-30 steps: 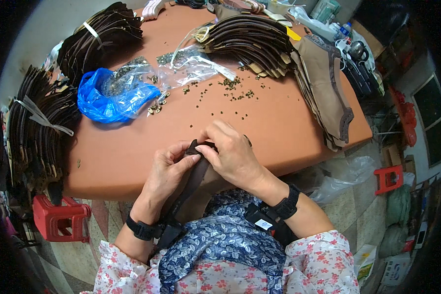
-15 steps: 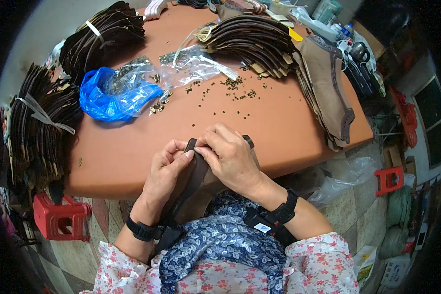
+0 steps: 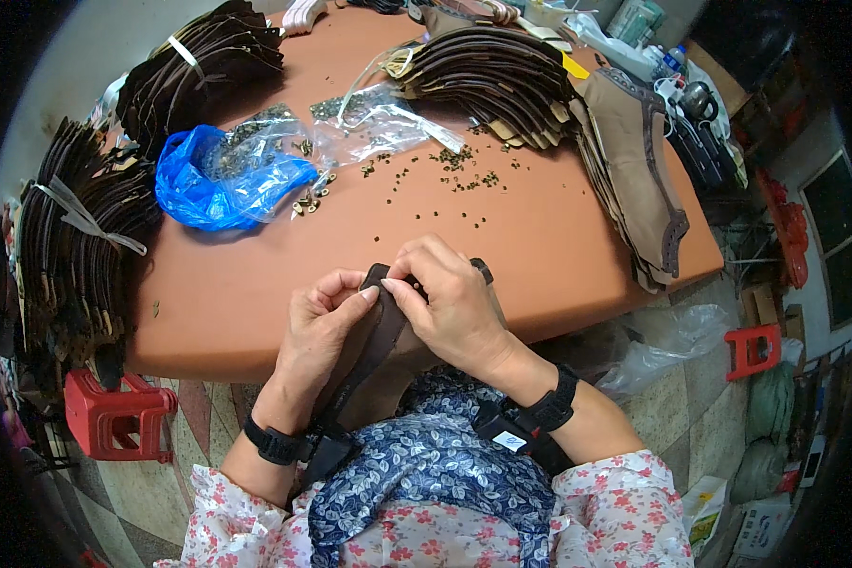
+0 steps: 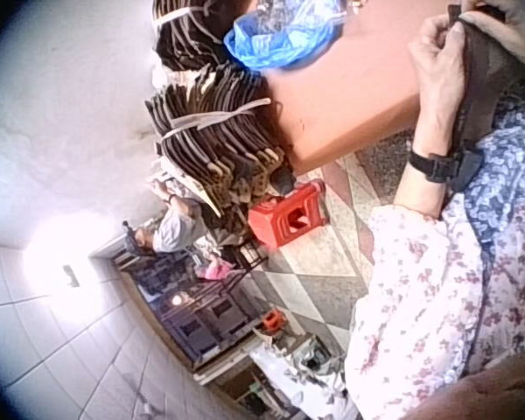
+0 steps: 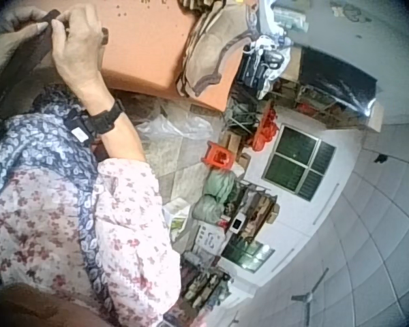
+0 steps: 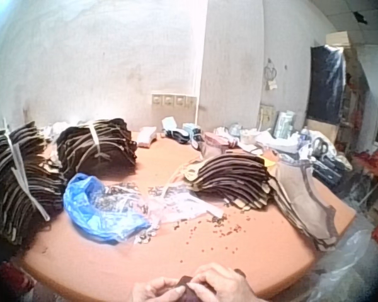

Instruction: The person is manually inserting metal eyelets or studs into pre-punched holes in shoe upper components.

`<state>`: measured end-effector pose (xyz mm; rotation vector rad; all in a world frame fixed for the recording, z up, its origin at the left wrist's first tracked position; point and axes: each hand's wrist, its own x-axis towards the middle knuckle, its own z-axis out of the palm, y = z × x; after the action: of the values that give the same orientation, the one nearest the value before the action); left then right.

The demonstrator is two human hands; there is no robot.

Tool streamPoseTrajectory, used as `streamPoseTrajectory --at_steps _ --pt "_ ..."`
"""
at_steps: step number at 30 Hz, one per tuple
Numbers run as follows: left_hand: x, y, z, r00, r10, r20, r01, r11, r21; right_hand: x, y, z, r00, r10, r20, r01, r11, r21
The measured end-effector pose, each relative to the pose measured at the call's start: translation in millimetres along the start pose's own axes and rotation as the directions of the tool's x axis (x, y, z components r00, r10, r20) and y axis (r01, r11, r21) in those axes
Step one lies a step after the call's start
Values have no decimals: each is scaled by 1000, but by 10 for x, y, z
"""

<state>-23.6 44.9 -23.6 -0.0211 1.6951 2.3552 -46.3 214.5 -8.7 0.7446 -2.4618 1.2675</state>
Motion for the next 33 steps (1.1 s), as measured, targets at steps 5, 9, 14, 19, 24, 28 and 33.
streamPoseTrajectory --at_steps 5,9,14,19,24,28,33 --pt "-19 -119 21 990 138 -25 -132 979 156 -1 -10 -22 997 47 54 -47 999 -3" --pt "-37 -131 46 953 303 -7 -271 863 426 79 -11 -107 945 284 163 -320 905 281" --pt "-75 -15 109 922 384 36 -338 757 559 101 89 -143 891 325 317 -435 814 386" --pt "-62 -48 77 949 315 11 -287 850 442 72 48 -154 891 343 298 -439 821 366" --pt "-52 -62 105 980 198 -32 -181 941 287 127 51 -220 852 364 376 -507 750 424" --pt "-82 -52 126 971 237 0 -221 904 367 136 131 -219 831 358 425 -529 743 410" --pt "-133 25 129 968 247 43 -243 881 406 85 10 -178 877 362 316 -457 831 317"
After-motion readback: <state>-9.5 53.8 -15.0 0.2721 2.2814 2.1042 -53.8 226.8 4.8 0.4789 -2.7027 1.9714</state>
